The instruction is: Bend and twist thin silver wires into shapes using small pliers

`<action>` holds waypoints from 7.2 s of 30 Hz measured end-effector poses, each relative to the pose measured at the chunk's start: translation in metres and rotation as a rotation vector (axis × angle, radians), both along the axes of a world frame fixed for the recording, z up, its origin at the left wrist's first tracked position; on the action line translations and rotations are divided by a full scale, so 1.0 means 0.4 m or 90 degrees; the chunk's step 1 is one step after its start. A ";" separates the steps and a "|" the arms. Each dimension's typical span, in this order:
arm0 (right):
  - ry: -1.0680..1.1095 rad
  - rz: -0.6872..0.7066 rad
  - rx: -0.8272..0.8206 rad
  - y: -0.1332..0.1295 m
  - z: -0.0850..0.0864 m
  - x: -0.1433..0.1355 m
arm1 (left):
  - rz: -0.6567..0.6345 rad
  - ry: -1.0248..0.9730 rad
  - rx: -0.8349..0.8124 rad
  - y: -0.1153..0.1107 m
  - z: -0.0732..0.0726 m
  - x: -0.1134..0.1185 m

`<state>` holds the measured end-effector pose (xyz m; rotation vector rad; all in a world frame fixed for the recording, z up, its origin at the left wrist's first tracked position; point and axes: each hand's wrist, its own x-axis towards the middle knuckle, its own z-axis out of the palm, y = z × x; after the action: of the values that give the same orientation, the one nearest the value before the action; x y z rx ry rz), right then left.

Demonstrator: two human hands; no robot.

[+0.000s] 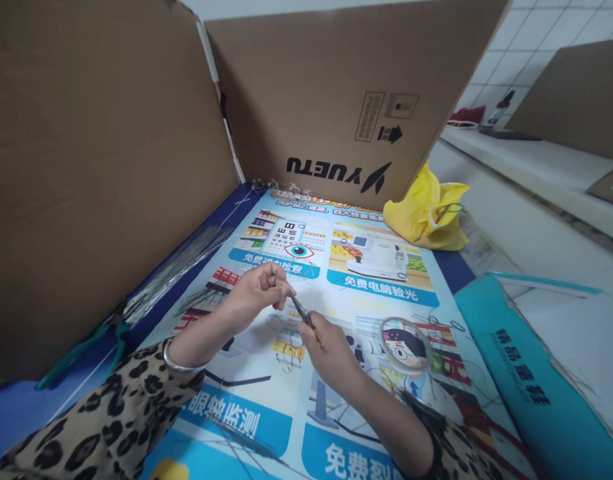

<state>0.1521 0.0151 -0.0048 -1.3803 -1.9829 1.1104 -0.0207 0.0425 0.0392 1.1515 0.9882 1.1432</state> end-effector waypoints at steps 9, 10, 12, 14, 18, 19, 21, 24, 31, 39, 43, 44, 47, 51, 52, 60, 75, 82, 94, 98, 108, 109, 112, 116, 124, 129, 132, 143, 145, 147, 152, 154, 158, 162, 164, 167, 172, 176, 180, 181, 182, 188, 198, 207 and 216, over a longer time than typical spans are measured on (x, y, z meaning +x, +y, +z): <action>0.023 0.028 -0.021 0.003 0.011 0.003 | -0.052 -0.051 -0.015 0.007 -0.004 -0.016; 0.041 0.027 -0.040 0.003 0.007 0.003 | -0.046 -0.048 -0.015 0.006 -0.004 -0.014; 0.082 0.022 -0.080 0.003 -0.004 0.005 | -0.018 -0.034 -0.011 0.004 -0.006 -0.007; 0.118 0.021 -0.118 0.003 -0.013 0.006 | 0.016 -0.013 0.000 0.002 -0.011 0.002; 0.165 0.021 -0.175 0.003 -0.014 0.006 | 0.065 0.029 0.023 0.000 -0.026 0.015; 0.173 0.022 -0.176 0.003 -0.012 0.005 | 0.071 0.038 0.027 -0.001 -0.029 0.017; 0.180 0.027 -0.169 0.002 -0.008 0.004 | 0.077 0.055 0.038 -0.002 -0.036 0.018; 0.182 0.029 -0.164 0.001 -0.004 0.002 | 0.079 0.071 0.056 -0.002 -0.042 0.018; 0.164 0.013 -0.145 -0.002 -0.007 -0.001 | 0.080 0.064 0.066 -0.002 -0.049 0.021; 0.166 -0.011 -0.186 -0.008 0.010 -0.009 | 0.106 0.156 0.150 -0.008 -0.049 0.018; 0.216 0.015 -0.213 -0.010 0.024 -0.008 | 0.112 0.233 0.216 -0.015 -0.042 0.012; 0.228 0.022 -0.219 -0.011 0.026 -0.007 | 0.112 0.254 0.234 -0.016 -0.040 0.010; 0.258 0.034 -0.242 -0.012 0.025 -0.007 | 0.126 0.333 0.301 -0.019 -0.041 0.003; 0.295 0.023 -0.265 -0.015 0.013 -0.012 | 0.158 0.407 0.399 -0.017 -0.058 -0.001; 0.300 0.021 -0.267 -0.016 0.009 -0.013 | 0.162 0.421 0.419 -0.017 -0.063 -0.001; 0.347 -0.001 -0.297 -0.015 -0.010 -0.019 | 0.159 0.426 0.366 -0.014 -0.059 0.010; 0.367 -0.006 -0.291 -0.010 0.004 -0.013 | 0.136 0.363 0.303 -0.004 -0.058 -0.008; 0.345 -0.003 -0.303 -0.011 -0.008 -0.012 | 0.141 0.321 0.230 0.004 -0.062 -0.015; 0.316 0.072 -0.315 -0.023 -0.011 -0.017 | 0.191 0.308 0.245 -0.006 -0.062 -0.003; 0.315 0.063 -0.323 -0.022 -0.011 -0.019 | 0.191 0.355 0.294 -0.011 -0.061 0.000; 0.321 0.033 -0.327 -0.025 0.004 -0.020 | 0.175 0.413 0.373 -0.012 -0.083 -0.004; 0.323 0.031 -0.324 -0.025 0.005 -0.019 | 0.167 0.395 0.361 -0.012 -0.080 -0.002; 0.336 0.024 -0.317 -0.021 0.008 -0.015 | 0.126 0.328 0.308 -0.012 -0.071 0.001; 0.342 0.013 -0.322 -0.017 0.009 -0.013 | 0.126 0.252 0.236 -0.007 -0.074 0.002; 0.277 0.028 -0.302 -0.023 0.014 -0.026 | 0.176 0.241 0.211 -0.004 -0.083 0.003; 0.240 0.037 -0.296 -0.024 0.020 -0.026 | 0.200 0.312 0.224 -0.010 -0.077 0.007; 0.226 0.048 -0.299 -0.024 0.018 -0.023 | 0.212 0.347 0.232 -0.009 -0.079 0.006; 0.230 0.040 -0.285 -0.025 0.000 -0.022 | 0.194 0.397 0.225 -0.012 -0.083 0.008; 0.231 0.029 -0.288 -0.024 0.003 -0.022 | 0.185 0.393 0.216 -0.010 -0.088 0.007; 0.231 0.025 -0.291 -0.023 0.005 -0.022 | 0.173 0.381 0.206 -0.009 -0.090 0.007; 0.270 0.008 -0.323 -0.017 0.006 -0.021 | 0.106 0.220 0.152 -0.003 -0.084 0.008; 0.321 0.003 -0.359 -0.014 0.006 -0.019 | 0.071 0.138 0.116 0.003 -0.082 0.006; 0.397 0.022 -0.434 -0.008 0.008 -0.014 | 0.051 0.059 0.068 0.016 -0.083 -0.001; 0.409 0.015 -0.435 -0.007 0.002 -0.012 | 0.103 0.117 0.106 0.013 -0.082 -0.002; 0.411 0.010 -0.421 -0.008 -0.005 -0.013 | 0.118 0.170 0.160 0.007 -0.081 -0.001; 0.418 0.009 -0.400 -0.009 -0.011 -0.014 | 0.130 0.237 0.224 0.000 -0.079 -0.002; 0.398 -0.014 -0.385 -0.013 0.000 -0.019 | 0.192 0.324 0.279 -0.001 -0.081 -0.004; 0.382 -0.023 -0.386 -0.017 0.010 -0.023 | 0.208 0.369 0.321 0.001 -0.085 -0.003; 0.372 -0.026 -0.377 -0.016 0.009 -0.024 | 0.203 0.389 0.358 0.000 -0.090 -0.002; 0.371 -0.027 -0.375 -0.015 0.007 -0.023 | 0.200 0.393 0.365 -0.001 -0.091 -0.001; 0.370 -0.026 -0.373 -0.015 0.006 -0.023 | 0.198 0.397 0.370 -0.002 -0.091 -0.001; 0.361 -0.022 -0.362 -0.013 0.001 -0.021 | 0.205 0.421 0.394 -0.003 -0.096 0.000; 0.333 -0.031 -0.324 -0.015 -0.004 -0.017 | 0.196 0.433 0.453 -0.007 -0.097 0.004; 0.256 -0.030 -0.269 -0.011 0.011 -0.017 | 0.193 0.421 0.461 0.001 -0.118 0.002; 0.197 -0.034 -0.189 -0.012 -0.007 -0.019 | 0.252 0.425 0.519 -0.009 -0.110 0.011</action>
<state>0.1444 0.0105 -0.0076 -1.2980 -1.6007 1.5375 -0.0165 0.0387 -0.0048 2.1498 1.3351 1.5909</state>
